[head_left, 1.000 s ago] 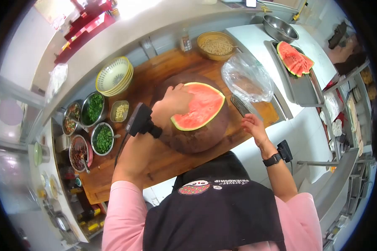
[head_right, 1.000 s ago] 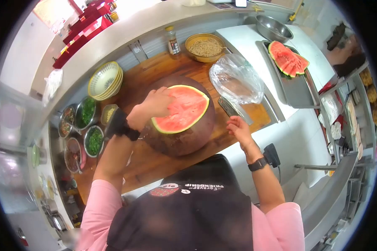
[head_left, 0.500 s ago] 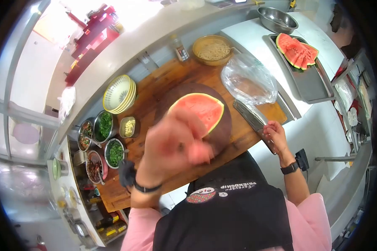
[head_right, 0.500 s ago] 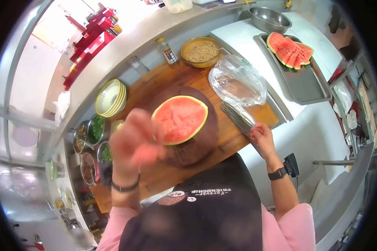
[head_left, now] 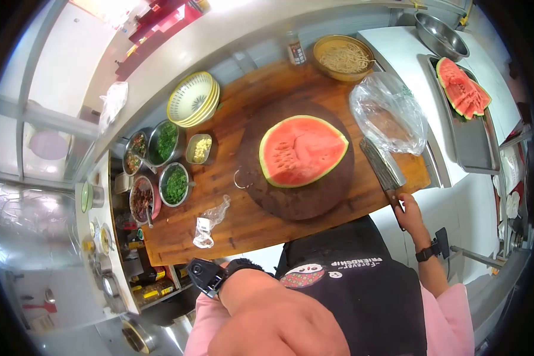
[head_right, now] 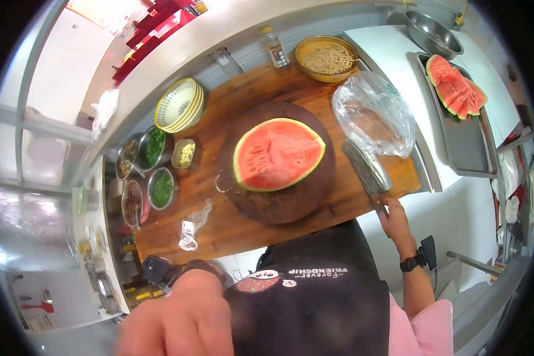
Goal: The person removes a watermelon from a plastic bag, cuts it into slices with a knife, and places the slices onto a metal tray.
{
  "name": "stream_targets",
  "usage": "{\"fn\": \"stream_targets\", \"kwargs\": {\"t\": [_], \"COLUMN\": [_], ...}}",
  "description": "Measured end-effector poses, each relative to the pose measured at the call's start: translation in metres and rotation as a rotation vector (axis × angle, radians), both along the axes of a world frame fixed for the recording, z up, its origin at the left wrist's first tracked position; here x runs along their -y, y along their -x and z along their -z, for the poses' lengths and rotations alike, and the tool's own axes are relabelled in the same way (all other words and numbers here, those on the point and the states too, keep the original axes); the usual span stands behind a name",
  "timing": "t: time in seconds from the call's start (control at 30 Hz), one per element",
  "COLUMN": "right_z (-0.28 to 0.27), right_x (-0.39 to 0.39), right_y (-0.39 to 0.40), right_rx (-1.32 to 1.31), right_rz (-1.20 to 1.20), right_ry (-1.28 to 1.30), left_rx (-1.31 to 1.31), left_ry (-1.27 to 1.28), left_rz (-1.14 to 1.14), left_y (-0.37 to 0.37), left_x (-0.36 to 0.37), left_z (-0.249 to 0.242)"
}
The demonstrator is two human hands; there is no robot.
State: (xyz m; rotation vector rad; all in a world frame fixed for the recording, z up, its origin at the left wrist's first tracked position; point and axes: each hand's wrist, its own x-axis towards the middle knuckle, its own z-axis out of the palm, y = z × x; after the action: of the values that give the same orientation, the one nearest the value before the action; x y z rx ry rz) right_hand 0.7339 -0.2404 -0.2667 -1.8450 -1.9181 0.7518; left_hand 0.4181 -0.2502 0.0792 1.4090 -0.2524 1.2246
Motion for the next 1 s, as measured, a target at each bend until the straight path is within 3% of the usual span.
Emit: {"fn": "stream_targets", "kwargs": {"t": [0.03,0.17,0.23,0.3,0.33,0.37,0.43,0.47,0.53,0.57,0.63,0.7,0.77,1.0], "right_z": [-0.002,-0.002,0.005,0.007,0.003,0.0,-0.033,-0.05,-0.088,-0.101,-0.11,-0.104,-0.1,-0.107], "right_x": [0.0,0.005,0.003,0.001,0.003,0.007,0.013,0.014,0.005,-0.003,-0.022,-0.04,-0.051,-0.054], "right_y": [0.004,0.015,0.016,0.021,0.021,0.02,0.031,0.036,0.047,0.054,0.069,0.086,0.1,0.114], "right_rx": [-0.002,0.146,0.173,0.13,0.118,0.061,-0.102,-0.169,-0.174,-0.192,-0.203,-0.051,-0.004,0.004], "right_rz": [-0.008,-0.044,-0.028,0.115,0.133,0.122,0.194,0.194,0.169,0.134,0.12,-0.047,-0.078,-0.174], "right_ry": [0.002,0.004,0.002,0.077,0.042,-0.116,-0.042,-0.061,0.045,0.152,0.164,-0.091,-0.066,0.047], "left_rx": [0.006,0.213,0.108,-0.045,-0.24,-0.376,-0.531,-0.52,-0.263,-0.266,-0.112,-0.076,0.053,0.011], "left_ry": [-0.04,-0.09,-0.03,0.131,0.127,0.413,0.622,0.623,1.393,1.398,1.441,1.428,1.417,1.453], "left_rz": [0.096,-0.008,-0.236,-0.697,-0.892,-1.114,-1.314,-1.3,-0.705,-0.691,-0.165,-0.151,-0.13,-0.274], "left_y": [0.003,-0.003,0.007,0.024,0.05,0.064,0.1,0.105,0.11,0.108,0.1,0.093,0.089,0.089], "left_x": [-0.001,0.001,-0.015,-0.026,-0.044,-0.051,-0.072,-0.075,-0.072,-0.072,-0.081,-0.09,-0.09,-0.078], "left_z": [0.002,0.023,0.038,0.075,0.105,0.134,0.211,0.232,0.26,0.268,0.278,0.28,0.273,0.261]}}
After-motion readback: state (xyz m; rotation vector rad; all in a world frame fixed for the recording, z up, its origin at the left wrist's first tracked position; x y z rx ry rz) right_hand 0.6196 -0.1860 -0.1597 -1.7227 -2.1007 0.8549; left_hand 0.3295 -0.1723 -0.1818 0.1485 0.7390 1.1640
